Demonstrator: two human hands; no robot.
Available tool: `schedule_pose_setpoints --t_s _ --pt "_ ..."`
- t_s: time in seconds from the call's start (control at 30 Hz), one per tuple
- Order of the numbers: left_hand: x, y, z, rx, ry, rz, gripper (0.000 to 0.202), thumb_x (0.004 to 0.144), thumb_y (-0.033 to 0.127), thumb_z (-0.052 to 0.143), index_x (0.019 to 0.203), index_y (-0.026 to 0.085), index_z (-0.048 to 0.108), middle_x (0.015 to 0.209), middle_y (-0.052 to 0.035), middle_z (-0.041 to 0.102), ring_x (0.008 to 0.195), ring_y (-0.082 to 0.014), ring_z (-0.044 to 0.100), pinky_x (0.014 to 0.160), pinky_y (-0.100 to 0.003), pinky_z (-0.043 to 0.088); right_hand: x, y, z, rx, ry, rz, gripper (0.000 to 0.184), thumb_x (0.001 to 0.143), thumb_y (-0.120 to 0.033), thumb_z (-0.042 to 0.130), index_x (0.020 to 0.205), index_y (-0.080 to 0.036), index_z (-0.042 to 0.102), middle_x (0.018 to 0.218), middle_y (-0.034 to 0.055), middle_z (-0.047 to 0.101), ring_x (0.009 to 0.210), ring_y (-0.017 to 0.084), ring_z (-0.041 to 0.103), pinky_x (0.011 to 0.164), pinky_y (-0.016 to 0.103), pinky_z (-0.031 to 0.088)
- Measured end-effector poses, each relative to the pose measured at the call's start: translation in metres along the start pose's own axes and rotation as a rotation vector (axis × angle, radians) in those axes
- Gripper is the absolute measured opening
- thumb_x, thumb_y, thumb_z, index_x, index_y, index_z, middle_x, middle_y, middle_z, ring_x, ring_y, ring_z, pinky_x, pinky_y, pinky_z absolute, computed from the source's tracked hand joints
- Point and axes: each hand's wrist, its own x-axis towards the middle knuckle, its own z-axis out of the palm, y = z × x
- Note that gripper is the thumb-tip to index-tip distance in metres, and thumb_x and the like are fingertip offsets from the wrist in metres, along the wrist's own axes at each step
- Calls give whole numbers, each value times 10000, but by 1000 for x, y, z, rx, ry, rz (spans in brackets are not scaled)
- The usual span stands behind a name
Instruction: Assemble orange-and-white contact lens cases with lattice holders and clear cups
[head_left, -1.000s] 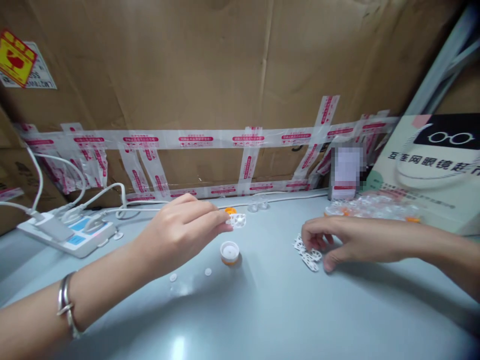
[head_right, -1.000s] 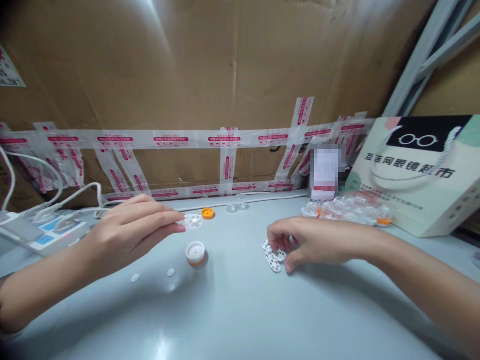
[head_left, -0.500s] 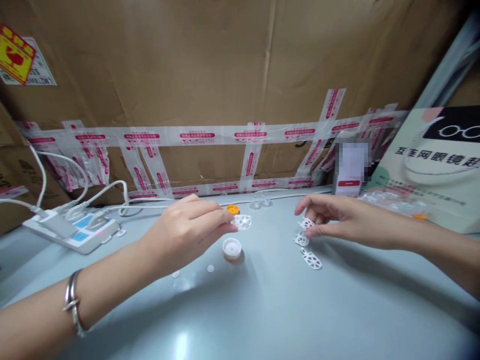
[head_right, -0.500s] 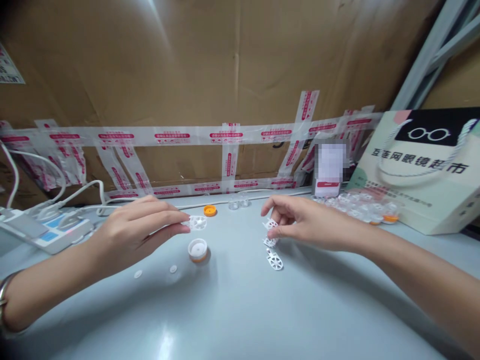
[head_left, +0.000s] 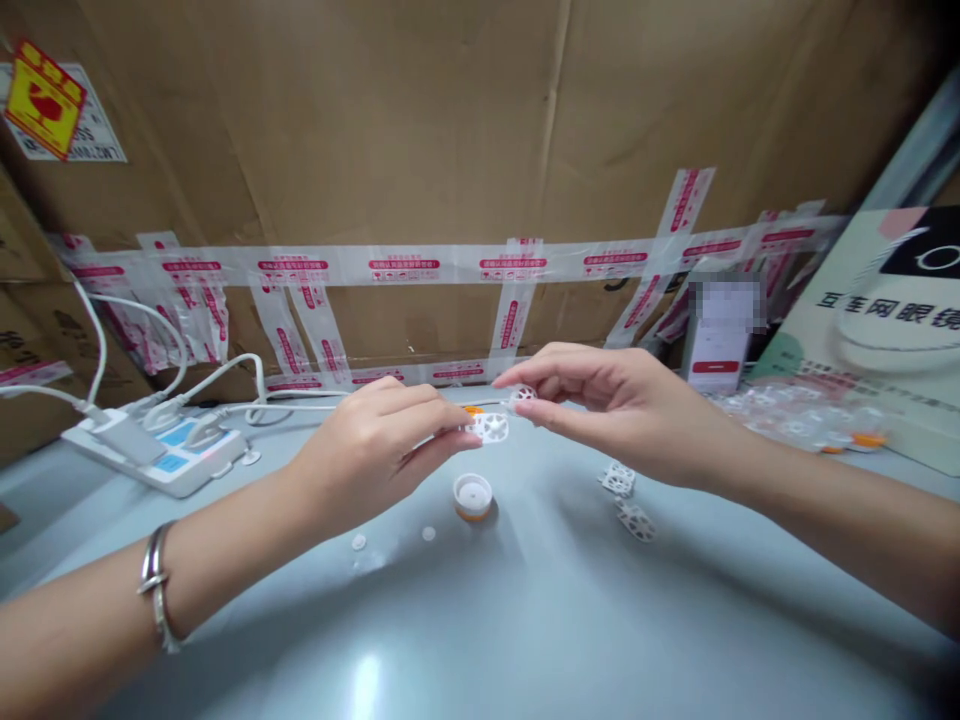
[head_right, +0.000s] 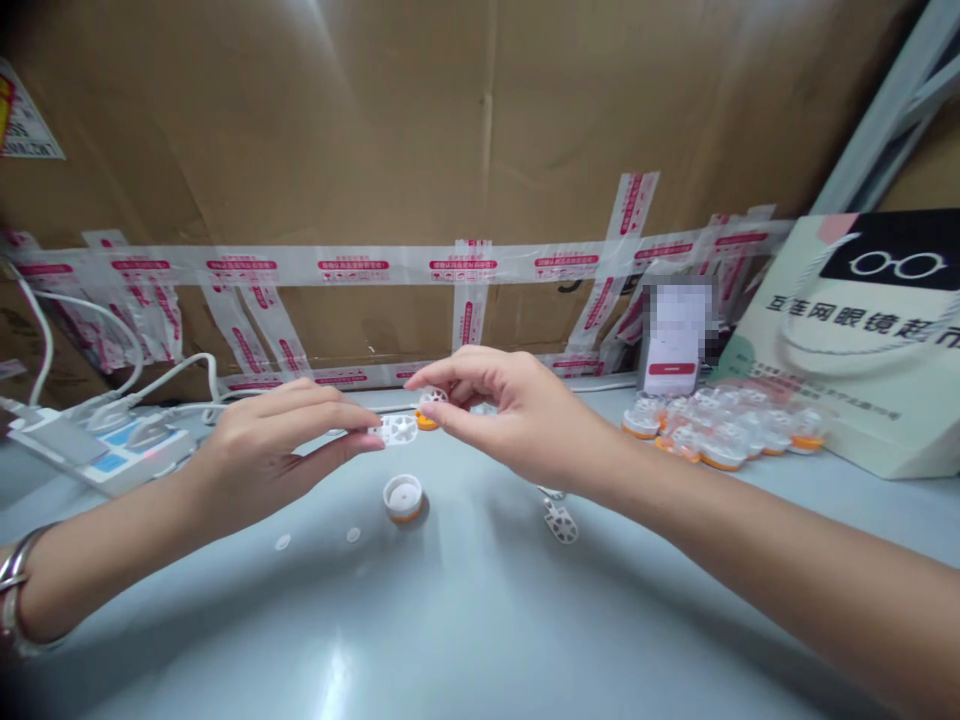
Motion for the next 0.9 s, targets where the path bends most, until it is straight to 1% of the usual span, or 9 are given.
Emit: schedule_pose_setpoints --t_s 0.1,0.2,0.27,0.37,0.5,0.6,0.7,0.8,0.9 --pt "-1 -1 1 -13 27 -22 99 846 208 565 778 154 613 649 0 665 551 -89 559 555 -217 421 4 -2 3 46 -22 -58 240 799 -336 574 969 -198 674 802 22 590 651 92 544 577 231 465" --pt "-2 -1 5 -43 50 -21 73 836 194 579 786 149 607 631 -4 654 537 -89 547 546 -217 421 2 1 7 -28 -56 -205 203 815 -253 568 979 -217 682 818 26 556 702 93 541 628 231 473" --pt "-3 0 7 -72 61 -11 47 827 177 591 798 141 602 626 -8 648 536 -92 543 547 -222 424 0 5 9 -76 -65 -289 226 825 -209 559 1017 -231 676 836 30 535 745 98 541 666 232 478" --pt "-4 2 10 -95 82 -13 21 825 172 592 819 152 593 634 -7 653 540 -93 545 554 -227 435 -2 11 12 -105 -65 -349 260 848 -201 534 1074 -248 653 867 38 519 798 108 539 697 236 483" --pt "-5 5 10 -96 107 -34 27 833 167 578 812 179 589 647 11 666 542 -86 559 552 -217 444 -3 13 13 -114 -78 -438 296 868 -156 483 1091 -281 631 892 36 531 825 112 542 707 248 486" --pt "-4 8 9 -103 124 -50 48 823 162 591 776 171 593 642 15 670 551 -82 577 555 -210 450 -4 11 14 -108 -13 -481 309 851 -125 500 1103 -265 611 883 32 576 798 118 560 702 263 492" --pt "0 11 5 -120 145 -76 51 799 135 615 757 161 602 642 12 677 554 -82 583 560 -207 454 -6 7 15 -98 82 -466 209 831 -142 553 1002 -222 643 853 34 625 785 127 584 715 270 499" --pt "3 15 -2 -138 135 -116 69 793 119 615 743 166 615 645 13 683 544 -79 578 562 -203 462 -8 4 17 -79 143 -510 173 821 -131 566 917 -231 668 866 27 656 797 127 608 707 257 511" --pt "1 21 -8 -174 136 -122 78 789 105 616 741 167 621 642 17 681 542 -76 578 560 -194 468 -12 2 21 -53 172 -566 185 805 -116 586 918 -235 672 849 20 674 791 124 613 691 251 523"
